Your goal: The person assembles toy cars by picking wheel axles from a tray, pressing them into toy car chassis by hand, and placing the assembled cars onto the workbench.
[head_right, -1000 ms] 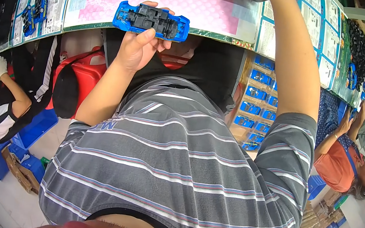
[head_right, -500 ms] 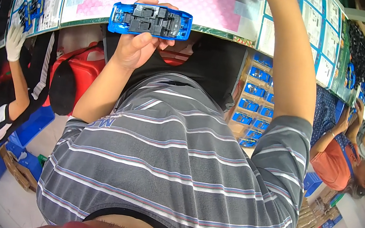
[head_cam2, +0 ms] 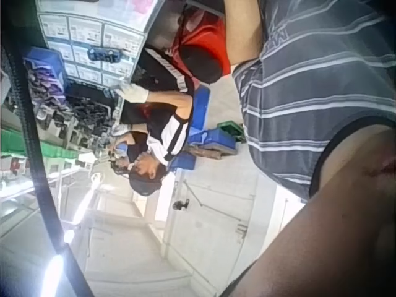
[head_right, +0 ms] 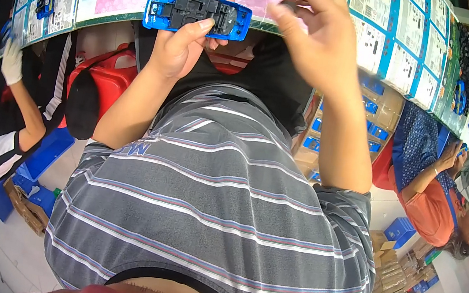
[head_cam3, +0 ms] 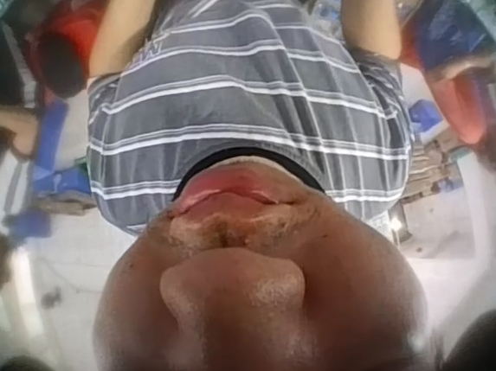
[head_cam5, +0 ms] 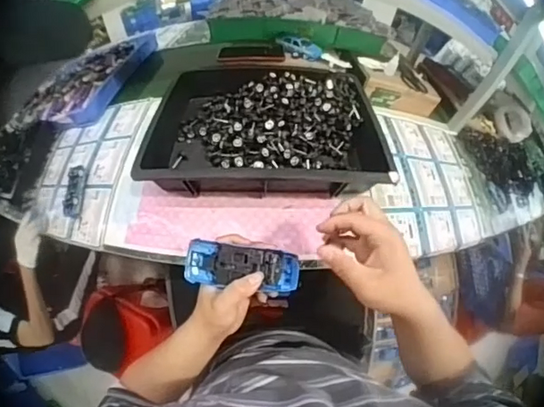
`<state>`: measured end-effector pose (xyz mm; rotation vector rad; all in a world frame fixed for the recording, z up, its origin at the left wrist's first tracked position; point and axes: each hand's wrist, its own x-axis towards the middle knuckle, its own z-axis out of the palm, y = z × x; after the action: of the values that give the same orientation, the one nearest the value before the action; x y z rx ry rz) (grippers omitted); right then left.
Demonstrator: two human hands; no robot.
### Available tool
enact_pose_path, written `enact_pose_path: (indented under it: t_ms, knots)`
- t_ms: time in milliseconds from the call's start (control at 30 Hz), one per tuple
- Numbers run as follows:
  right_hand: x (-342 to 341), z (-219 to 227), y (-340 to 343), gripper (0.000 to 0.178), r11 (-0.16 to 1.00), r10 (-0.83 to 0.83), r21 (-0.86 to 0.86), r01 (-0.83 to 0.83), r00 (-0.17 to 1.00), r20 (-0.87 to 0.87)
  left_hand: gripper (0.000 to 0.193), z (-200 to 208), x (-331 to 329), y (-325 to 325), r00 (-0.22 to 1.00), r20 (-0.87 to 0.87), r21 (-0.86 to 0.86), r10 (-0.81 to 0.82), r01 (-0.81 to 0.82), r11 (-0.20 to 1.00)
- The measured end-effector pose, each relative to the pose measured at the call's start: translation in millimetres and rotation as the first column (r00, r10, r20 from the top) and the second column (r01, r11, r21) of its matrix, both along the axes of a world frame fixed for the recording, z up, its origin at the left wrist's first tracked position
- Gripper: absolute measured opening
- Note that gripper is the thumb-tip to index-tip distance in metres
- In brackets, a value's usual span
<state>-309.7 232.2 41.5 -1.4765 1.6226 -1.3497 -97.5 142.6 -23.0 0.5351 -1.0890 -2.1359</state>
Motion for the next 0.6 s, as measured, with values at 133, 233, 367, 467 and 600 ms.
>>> enact_pose_path:
  t_ms: [133, 233, 367, 467, 600]
  knots:
    - [35, 4, 7, 0.075, 0.996, -0.017, -0.093, 0.001, 0.985, -0.17, 0.046, -3, -8, 6, 0.997, -0.071, 0.066, 0.003, 0.002, 0.998]
    - [48, 3, 8, 0.077, 0.998, -0.016, -0.067, -0.009, 0.93, -0.366, 0.045, -5, -13, 13, 0.994, -0.094, 0.058, 0.051, -0.045, 0.997]
    - [53, -5, 11, 0.074, 1.0, 0.003, -0.004, -0.005, 0.918, -0.397, 0.044, -2, -12, 18, 0.993, -0.088, 0.066, 0.079, -0.073, 0.995]
    - [54, 1, 10, 0.064, 0.998, 0.044, -0.023, -0.053, 0.951, -0.306, 0.042, -1, -5, 22, 0.994, -0.074, 0.047, 0.086, -0.083, 0.995]
    - [48, -13, 21, 0.049, 0.989, 0.041, 0.119, -0.088, 0.937, 0.346, 0.043, 5, 1, 24, 0.998, -0.058, 0.034, 0.008, -0.006, 0.999]
